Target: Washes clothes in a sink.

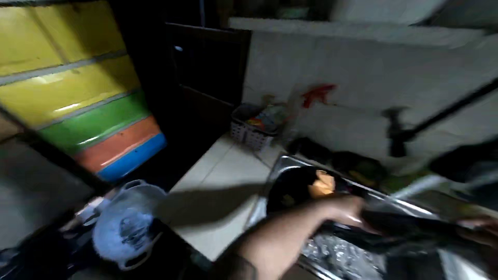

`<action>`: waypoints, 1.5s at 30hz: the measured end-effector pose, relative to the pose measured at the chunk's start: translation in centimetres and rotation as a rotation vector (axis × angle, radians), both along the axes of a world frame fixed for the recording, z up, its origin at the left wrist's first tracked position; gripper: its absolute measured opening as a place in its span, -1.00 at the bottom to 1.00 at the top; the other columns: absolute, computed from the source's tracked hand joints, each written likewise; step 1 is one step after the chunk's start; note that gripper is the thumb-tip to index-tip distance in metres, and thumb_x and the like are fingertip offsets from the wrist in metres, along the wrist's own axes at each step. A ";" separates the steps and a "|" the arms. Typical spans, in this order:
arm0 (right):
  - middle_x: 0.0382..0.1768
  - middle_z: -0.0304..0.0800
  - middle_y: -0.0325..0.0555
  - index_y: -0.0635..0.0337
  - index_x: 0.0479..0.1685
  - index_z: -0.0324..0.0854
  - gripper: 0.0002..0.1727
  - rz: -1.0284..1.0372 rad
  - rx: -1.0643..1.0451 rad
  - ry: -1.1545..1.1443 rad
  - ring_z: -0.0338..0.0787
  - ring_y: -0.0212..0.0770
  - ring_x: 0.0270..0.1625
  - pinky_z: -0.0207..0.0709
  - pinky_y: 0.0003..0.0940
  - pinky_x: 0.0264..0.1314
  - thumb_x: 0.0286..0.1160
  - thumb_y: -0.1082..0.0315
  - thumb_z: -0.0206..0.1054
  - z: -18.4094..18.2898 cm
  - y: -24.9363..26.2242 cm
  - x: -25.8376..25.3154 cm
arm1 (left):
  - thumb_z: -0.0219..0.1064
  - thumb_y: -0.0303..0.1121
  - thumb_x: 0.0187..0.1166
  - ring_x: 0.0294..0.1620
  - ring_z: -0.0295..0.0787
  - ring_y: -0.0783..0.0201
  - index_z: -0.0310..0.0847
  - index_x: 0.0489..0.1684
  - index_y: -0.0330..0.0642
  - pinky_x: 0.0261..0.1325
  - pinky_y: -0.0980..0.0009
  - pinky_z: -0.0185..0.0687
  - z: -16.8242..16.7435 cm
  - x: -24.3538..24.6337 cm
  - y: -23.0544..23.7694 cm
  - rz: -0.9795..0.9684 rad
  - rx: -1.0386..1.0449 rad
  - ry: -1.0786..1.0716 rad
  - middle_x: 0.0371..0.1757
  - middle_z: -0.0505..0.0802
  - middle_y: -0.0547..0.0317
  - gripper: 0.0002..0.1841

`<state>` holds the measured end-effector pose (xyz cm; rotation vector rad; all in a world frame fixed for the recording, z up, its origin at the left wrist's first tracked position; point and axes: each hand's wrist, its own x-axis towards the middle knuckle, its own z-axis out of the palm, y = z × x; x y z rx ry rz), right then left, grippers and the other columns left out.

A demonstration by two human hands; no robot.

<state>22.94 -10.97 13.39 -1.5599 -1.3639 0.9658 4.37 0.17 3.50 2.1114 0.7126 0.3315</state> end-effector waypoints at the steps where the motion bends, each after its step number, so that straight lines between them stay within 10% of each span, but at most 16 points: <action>1: -0.19 0.79 -0.41 0.15 -0.11 0.55 -0.74 0.028 0.059 0.058 0.77 -0.55 -0.18 0.71 -0.57 -0.15 0.46 0.61 0.00 -2.5 0.7 4.3 | 0.60 -0.16 0.45 0.31 0.76 -0.09 0.70 0.27 -0.38 0.43 -0.11 0.61 -0.3 -0.5 1.1 -0.017 0.019 0.088 0.22 0.83 -0.25 -0.46; 7: -0.15 0.84 -0.02 0.26 0.05 0.75 -0.75 -0.196 -0.112 -0.201 0.78 -0.21 -0.18 0.68 -0.15 -0.08 0.57 0.27 0.44 -5.4 2.4 6.1 | 0.57 -0.05 0.48 0.29 0.75 -0.17 0.68 0.24 -0.34 0.38 -0.23 0.59 4.8 -1.4 3.1 0.170 0.098 0.218 0.18 0.82 -0.27 -0.44; 12: -0.10 0.81 0.00 0.29 0.25 0.61 -0.65 -0.204 -0.191 0.351 0.83 -0.17 -0.16 0.77 -0.18 -0.10 0.78 0.20 0.20 -3.8 4.4 1.5 | 0.74 -0.13 0.25 0.39 0.70 -0.12 0.41 0.62 -0.21 0.45 -0.18 0.58 8.3 1.7 0.3 0.236 0.012 0.110 0.36 0.75 -0.23 -0.12; 16: 0.27 0.81 -0.06 0.14 0.37 0.65 -0.49 -0.097 -0.177 0.505 0.78 -0.03 0.30 0.68 0.09 0.24 0.79 -0.06 0.12 -3.7 4.3 1.5 | 0.50 -0.32 0.51 0.27 0.76 -0.14 0.66 0.32 -0.27 0.35 -0.17 0.63 8.8 3.6 -0.6 0.344 0.085 0.248 0.20 0.81 -0.23 -0.58; 21: 0.47 0.47 0.33 0.02 0.73 0.19 -0.15 -0.324 -0.466 0.877 0.70 0.37 0.27 0.68 0.35 0.08 0.65 -0.39 0.03 -10.0 3.8 1.8 | 0.30 -0.21 0.74 0.05 0.80 -0.03 0.67 0.20 -0.21 0.10 -0.07 0.73 8.9 6.0 -2.3 0.437 -0.009 0.039 0.11 0.80 -0.17 -0.71; 27: -0.25 0.78 0.10 0.36 0.11 0.58 -0.69 -0.392 -0.241 1.151 0.80 -0.09 -0.27 0.73 -0.13 -0.22 0.81 0.29 0.03 -11.9 5.4 -0.9 | 0.24 -0.13 0.73 0.19 0.73 0.02 0.48 0.49 -0.06 0.15 -0.04 0.68 1.9 5.7 -2.0 0.839 -0.384 -0.357 0.28 0.76 -0.07 -0.57; 34: -0.18 0.82 0.10 0.24 0.14 0.61 -0.71 -0.226 -0.314 1.224 0.84 -0.03 -0.17 0.74 0.00 -0.13 0.68 0.25 0.17 -9.6 6.2 -0.6 | 0.02 0.27 0.74 0.23 0.80 -0.05 0.48 0.56 0.04 0.20 -0.11 0.77 -1.1 5.4 -2.8 0.901 -0.883 -0.506 0.29 0.80 -0.06 -0.37; 37: -0.08 0.80 0.13 0.13 0.34 0.52 -0.57 -0.309 -0.351 1.145 0.83 0.02 -0.13 0.73 0.02 -0.15 0.73 0.03 0.20 -11.9 6.4 0.6 | 0.39 -0.06 0.67 0.15 0.79 0.05 0.54 0.47 -0.14 0.20 0.03 0.74 -1.0 6.3 -2.2 0.976 -0.571 -0.397 0.20 0.82 -0.07 -0.50; 41: 0.59 0.40 0.27 -0.13 0.75 0.22 -0.12 -0.327 -0.594 1.136 0.58 0.38 0.45 0.59 0.40 0.20 0.55 -0.45 0.12 -12.9 5.4 0.8 | 0.57 -0.09 0.49 0.21 0.79 -0.05 0.55 0.44 -0.24 0.33 -0.11 0.67 1.3 7.4 -2.9 0.848 -0.051 0.029 0.19 0.82 -0.18 -0.38; 45: -0.06 0.77 0.11 0.11 0.32 0.56 -0.39 -0.314 -0.516 1.190 0.79 0.03 -0.11 0.69 0.04 -0.13 0.74 -0.23 0.05 -12.8 5.2 -1.8 | 0.44 -0.07 0.61 0.25 0.79 0.15 0.61 0.44 0.02 0.37 -0.01 0.70 1.4 7.1 -4.3 0.732 0.080 0.042 0.27 0.83 0.08 -0.53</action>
